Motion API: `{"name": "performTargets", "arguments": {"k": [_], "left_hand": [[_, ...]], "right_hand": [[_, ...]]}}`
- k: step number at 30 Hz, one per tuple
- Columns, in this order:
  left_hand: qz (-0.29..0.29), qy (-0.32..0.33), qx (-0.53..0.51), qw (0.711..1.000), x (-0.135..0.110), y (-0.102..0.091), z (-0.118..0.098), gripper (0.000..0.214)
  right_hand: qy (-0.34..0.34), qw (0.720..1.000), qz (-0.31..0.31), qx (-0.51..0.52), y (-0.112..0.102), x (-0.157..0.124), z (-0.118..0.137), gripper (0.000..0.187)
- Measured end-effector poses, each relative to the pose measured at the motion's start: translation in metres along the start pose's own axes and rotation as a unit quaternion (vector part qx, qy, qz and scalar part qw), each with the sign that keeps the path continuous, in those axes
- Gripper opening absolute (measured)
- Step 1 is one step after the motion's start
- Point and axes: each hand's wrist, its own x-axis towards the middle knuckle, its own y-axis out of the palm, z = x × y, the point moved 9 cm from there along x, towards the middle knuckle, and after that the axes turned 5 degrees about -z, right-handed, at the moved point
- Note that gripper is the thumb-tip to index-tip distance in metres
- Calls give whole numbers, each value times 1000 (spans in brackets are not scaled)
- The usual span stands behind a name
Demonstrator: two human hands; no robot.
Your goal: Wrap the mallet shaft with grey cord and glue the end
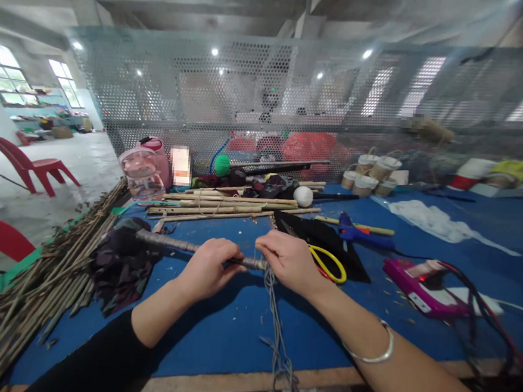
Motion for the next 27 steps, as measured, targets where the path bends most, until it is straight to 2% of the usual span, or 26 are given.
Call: {"name": "performTargets", "arguments": {"k": [4,7,8,9,11,12,13,14,15,16,18,19,20,23,25,27], "left_hand": [[-36,4,-2,999,0,-10,-4,10],[-51,13,3,999,0,-17,-5,10],[-58,17,4,998,0,-19,-5,10],[-65,20,5,998,0,-21,-6,11],[-78,27,4,997,0,-25,-8,12],[-83,31,3,996,0,-26,-9,12],[-87,33,1,996,-1,-26,-10,12],[-89,34,2,995,-1,-26,-10,11],[-91,32,5,995,-1,-26,-10,11],[-93,26,11,995,-1,-25,-8,10],[-95,9,27,995,-2,-24,-3,9],[-95,0,34,995,-2,-22,0,8],[-94,-8,39,995,-2,-21,4,8],[-80,-26,48,995,-1,-16,11,8],[-59,-32,46,997,-1,-11,11,7],[-30,-26,33,999,0,-6,8,7]], "right_hand": [[64,995,78,26,18,0,-23,19],[132,974,117,143,28,-3,-33,15],[173,954,120,213,30,-4,-38,16],[220,922,122,294,35,-7,-42,18],[310,834,130,438,47,-15,-46,23],[344,796,136,479,54,-19,-47,25],[367,777,142,492,60,-23,-47,25],[375,779,149,480,64,-26,-46,25],[365,803,152,446,66,-26,-44,23],[335,841,150,397,65,-24,-41,21],[232,927,140,259,56,-18,-26,20],[172,958,138,181,51,-15,-15,21],[117,978,140,106,46,-14,-5,22],[-7,988,152,-32,35,-16,20,25],[-59,989,130,-49,23,-15,28,24],[-73,993,86,-39,10,-12,27,24]]}}
